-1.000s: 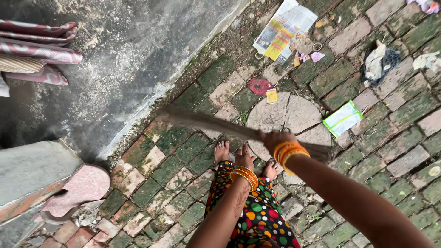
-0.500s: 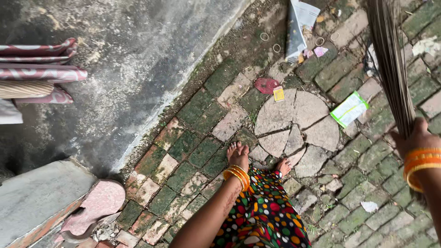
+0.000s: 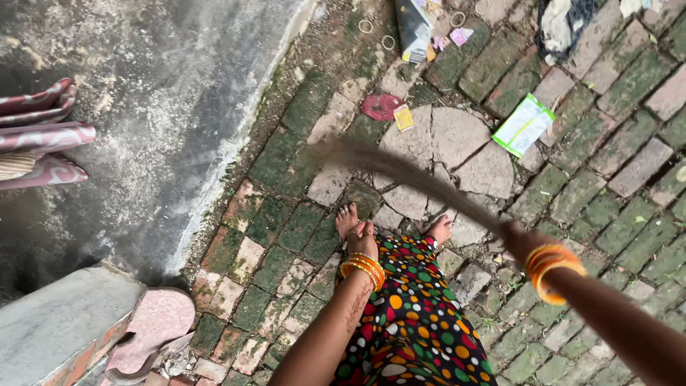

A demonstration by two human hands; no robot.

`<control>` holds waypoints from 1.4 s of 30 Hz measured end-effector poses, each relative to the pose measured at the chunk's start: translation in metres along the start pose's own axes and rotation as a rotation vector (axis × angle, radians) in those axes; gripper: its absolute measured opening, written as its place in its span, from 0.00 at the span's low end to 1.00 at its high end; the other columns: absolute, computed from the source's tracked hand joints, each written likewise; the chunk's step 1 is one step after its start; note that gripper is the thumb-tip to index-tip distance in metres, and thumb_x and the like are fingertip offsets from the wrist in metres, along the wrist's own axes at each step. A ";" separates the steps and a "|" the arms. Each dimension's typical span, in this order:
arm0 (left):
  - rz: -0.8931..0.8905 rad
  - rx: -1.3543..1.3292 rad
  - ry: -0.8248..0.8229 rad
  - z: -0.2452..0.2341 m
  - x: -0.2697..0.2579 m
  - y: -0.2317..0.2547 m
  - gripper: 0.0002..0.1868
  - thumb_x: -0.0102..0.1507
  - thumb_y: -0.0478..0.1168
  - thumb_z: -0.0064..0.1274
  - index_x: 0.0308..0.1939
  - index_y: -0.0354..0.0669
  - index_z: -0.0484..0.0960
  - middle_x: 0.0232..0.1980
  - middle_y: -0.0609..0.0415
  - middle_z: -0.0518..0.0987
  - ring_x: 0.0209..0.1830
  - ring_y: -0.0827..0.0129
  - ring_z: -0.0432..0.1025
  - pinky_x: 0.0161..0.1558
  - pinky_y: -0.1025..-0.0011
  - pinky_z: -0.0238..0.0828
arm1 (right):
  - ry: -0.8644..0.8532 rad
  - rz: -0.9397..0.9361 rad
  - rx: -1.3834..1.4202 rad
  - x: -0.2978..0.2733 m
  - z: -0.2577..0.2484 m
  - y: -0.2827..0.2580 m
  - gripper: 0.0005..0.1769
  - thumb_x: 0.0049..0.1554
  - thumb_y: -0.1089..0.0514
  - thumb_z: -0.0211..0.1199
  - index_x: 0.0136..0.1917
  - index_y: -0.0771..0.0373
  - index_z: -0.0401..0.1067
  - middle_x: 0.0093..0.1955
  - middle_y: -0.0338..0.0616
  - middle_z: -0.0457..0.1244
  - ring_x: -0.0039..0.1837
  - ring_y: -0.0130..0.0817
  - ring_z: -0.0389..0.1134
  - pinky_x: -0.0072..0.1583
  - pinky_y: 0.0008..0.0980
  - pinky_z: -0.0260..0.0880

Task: The person sweeps a brick courtyard and a nearby dirt area using a bundle of sticks as a broom, moving litter and debris across the ground.

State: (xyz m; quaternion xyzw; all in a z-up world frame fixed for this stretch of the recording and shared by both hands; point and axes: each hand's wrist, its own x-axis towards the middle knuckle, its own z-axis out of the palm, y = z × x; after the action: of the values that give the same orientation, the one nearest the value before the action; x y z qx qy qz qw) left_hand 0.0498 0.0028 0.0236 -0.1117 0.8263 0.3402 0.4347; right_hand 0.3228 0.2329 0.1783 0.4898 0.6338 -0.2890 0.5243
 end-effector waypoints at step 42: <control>0.040 0.333 -0.227 0.159 -0.080 -0.006 0.27 0.69 0.59 0.45 0.59 0.39 0.76 0.59 0.45 0.79 0.57 0.55 0.74 0.56 0.60 0.71 | -0.136 0.003 0.052 -0.045 0.118 0.140 0.33 0.66 0.34 0.36 0.80 0.42 0.45 0.66 0.51 0.65 0.54 0.40 0.76 0.56 0.36 0.81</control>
State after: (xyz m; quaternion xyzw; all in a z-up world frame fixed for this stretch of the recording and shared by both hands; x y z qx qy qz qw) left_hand 0.2025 0.0946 0.0225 0.0173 0.8191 0.2178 0.5305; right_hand 0.4956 0.1638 0.2079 0.4836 0.5883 -0.3372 0.5535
